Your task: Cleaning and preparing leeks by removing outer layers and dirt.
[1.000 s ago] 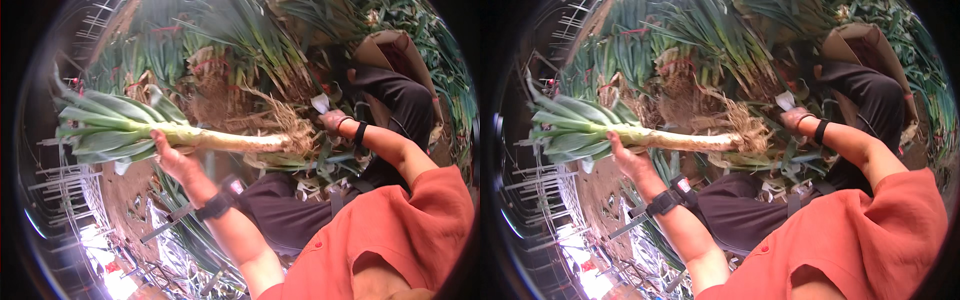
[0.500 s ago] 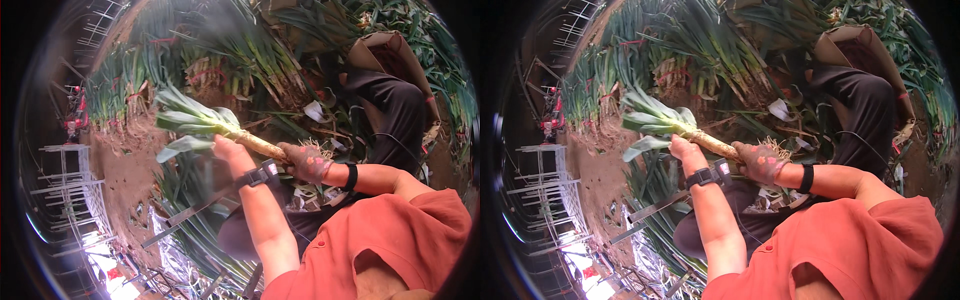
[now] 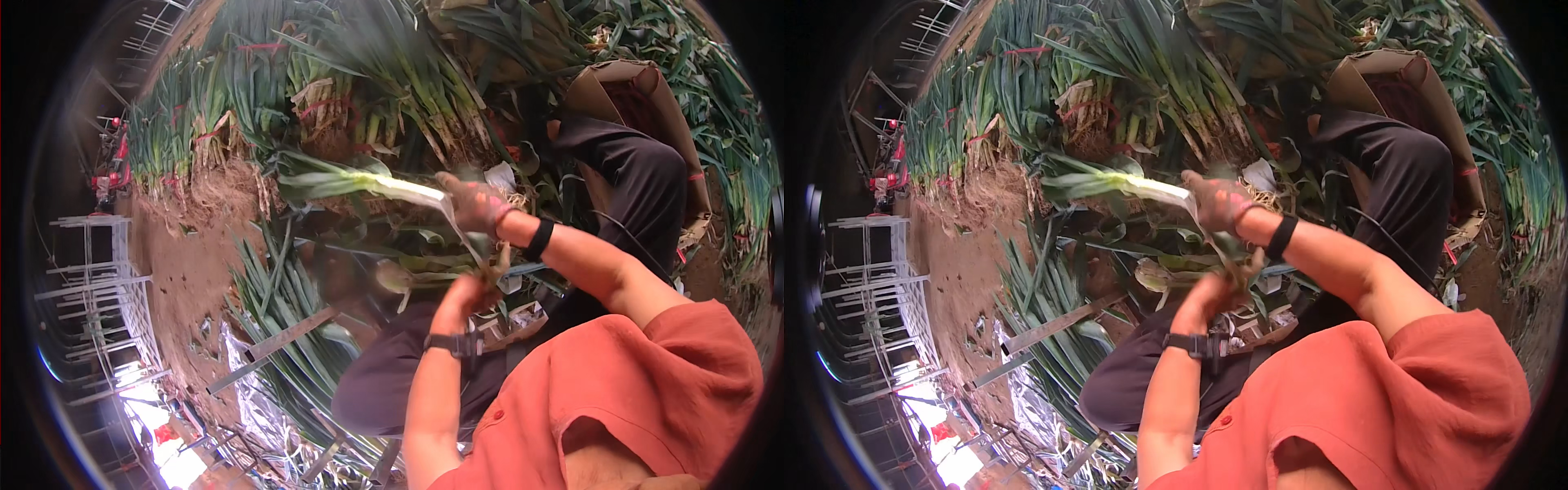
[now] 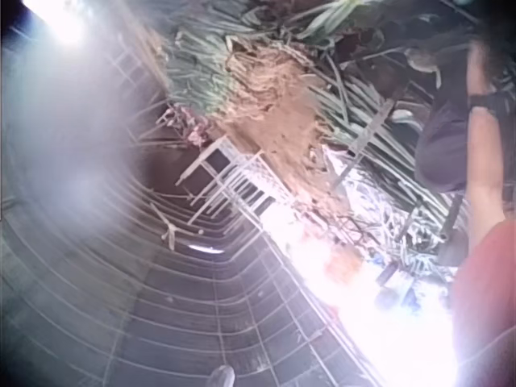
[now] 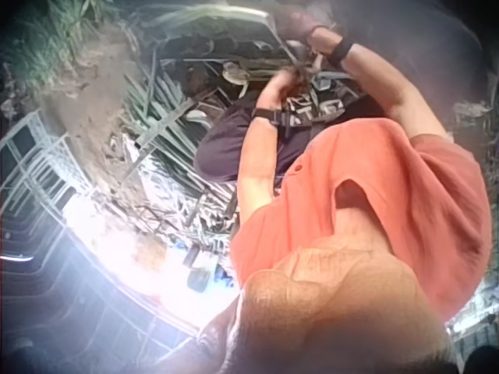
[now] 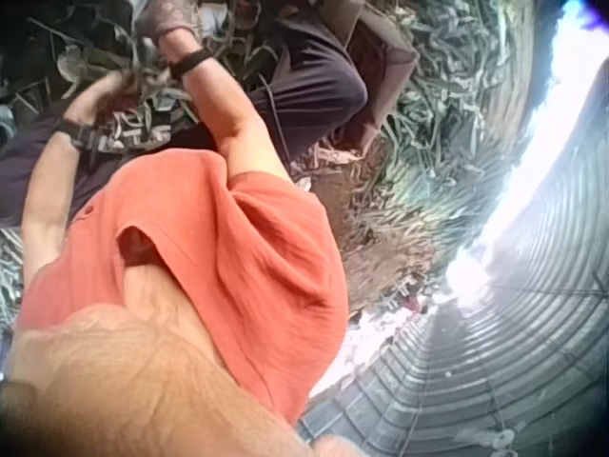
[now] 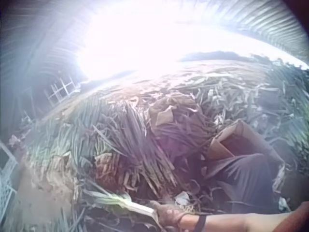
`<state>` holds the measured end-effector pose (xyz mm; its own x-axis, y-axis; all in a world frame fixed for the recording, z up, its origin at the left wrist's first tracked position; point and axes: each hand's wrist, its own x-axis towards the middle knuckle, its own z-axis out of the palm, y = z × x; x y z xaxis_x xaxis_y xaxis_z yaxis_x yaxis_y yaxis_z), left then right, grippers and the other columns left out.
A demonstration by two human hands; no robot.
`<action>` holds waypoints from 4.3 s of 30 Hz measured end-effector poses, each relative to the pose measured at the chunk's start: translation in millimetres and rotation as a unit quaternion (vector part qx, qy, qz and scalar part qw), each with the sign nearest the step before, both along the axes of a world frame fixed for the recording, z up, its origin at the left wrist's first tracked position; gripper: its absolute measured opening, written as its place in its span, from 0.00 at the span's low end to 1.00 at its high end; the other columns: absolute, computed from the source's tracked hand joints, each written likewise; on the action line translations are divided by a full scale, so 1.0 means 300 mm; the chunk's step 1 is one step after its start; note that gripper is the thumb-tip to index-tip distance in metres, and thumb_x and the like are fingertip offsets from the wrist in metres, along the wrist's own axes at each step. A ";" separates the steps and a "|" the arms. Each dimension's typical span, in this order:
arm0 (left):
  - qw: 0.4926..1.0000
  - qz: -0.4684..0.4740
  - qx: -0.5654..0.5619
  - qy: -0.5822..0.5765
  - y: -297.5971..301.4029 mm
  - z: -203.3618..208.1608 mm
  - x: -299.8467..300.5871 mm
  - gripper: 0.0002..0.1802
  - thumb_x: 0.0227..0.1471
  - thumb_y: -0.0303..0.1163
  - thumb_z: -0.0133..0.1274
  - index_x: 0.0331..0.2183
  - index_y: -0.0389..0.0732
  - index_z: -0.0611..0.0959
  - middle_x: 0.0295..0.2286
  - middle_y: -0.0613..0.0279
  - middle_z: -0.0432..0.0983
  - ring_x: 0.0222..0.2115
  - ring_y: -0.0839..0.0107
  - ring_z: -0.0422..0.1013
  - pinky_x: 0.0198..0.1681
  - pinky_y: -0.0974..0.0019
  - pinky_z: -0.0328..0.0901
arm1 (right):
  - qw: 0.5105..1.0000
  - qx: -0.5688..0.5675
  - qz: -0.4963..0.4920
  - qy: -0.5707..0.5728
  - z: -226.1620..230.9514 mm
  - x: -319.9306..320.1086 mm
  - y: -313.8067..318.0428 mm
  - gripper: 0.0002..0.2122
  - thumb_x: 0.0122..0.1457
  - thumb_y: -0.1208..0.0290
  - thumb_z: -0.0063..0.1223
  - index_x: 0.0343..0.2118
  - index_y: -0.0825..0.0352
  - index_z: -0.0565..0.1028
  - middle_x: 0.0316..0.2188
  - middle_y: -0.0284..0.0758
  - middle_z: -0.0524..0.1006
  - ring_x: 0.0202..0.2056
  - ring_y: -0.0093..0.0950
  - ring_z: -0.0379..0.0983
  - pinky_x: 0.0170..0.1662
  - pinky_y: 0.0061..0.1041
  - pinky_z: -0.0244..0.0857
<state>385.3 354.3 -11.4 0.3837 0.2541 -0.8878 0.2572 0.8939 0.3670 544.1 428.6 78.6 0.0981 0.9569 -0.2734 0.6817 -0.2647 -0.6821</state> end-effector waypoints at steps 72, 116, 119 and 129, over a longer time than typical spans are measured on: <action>0.894 0.419 0.036 -0.154 0.467 0.093 -0.242 0.09 0.47 0.25 0.52 0.25 0.41 0.67 0.18 0.64 0.65 0.18 0.73 0.65 0.21 0.70 0.64 | 0.911 -0.025 0.270 0.312 -0.146 -0.174 -0.080 0.25 0.55 0.55 0.51 0.51 0.62 0.62 0.31 0.41 0.74 0.35 0.35 0.72 0.38 0.33 0.66; 0.816 0.404 0.390 -0.137 0.371 0.207 -0.018 0.13 0.49 0.38 0.57 0.33 0.40 0.75 0.24 0.63 0.71 0.23 0.67 0.71 0.28 0.63 0.70 | 0.987 -0.074 0.135 0.037 0.056 -0.109 -0.150 0.16 0.49 0.62 0.54 0.37 0.66 0.70 0.29 0.47 0.76 0.32 0.46 0.74 0.35 0.40 0.67; 0.819 0.433 0.285 -0.244 0.452 0.318 -0.004 0.22 0.50 0.47 0.55 0.39 0.39 0.76 0.31 0.61 0.75 0.32 0.63 0.73 0.38 0.57 0.71 | 0.991 -0.037 0.131 0.014 0.053 -0.006 -0.198 0.11 0.48 0.66 0.52 0.32 0.65 0.69 0.24 0.44 0.76 0.28 0.46 0.74 0.33 0.41 0.66; 0.855 0.468 0.170 -0.148 0.534 -0.001 -0.154 0.19 0.44 0.29 0.53 0.40 0.32 0.74 0.32 0.49 0.76 0.34 0.55 0.75 0.40 0.54 0.70 | 0.966 -0.179 0.164 -0.084 0.119 0.007 -0.283 0.13 0.48 0.66 0.54 0.35 0.67 0.70 0.27 0.43 0.76 0.33 0.43 0.75 0.37 0.39 0.67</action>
<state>339.0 514.4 -11.8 0.0657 0.7959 -0.6019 -0.6610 0.4866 0.5713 546.2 343.7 114.2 -0.1222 0.7912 -0.5993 0.8623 -0.2143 -0.4588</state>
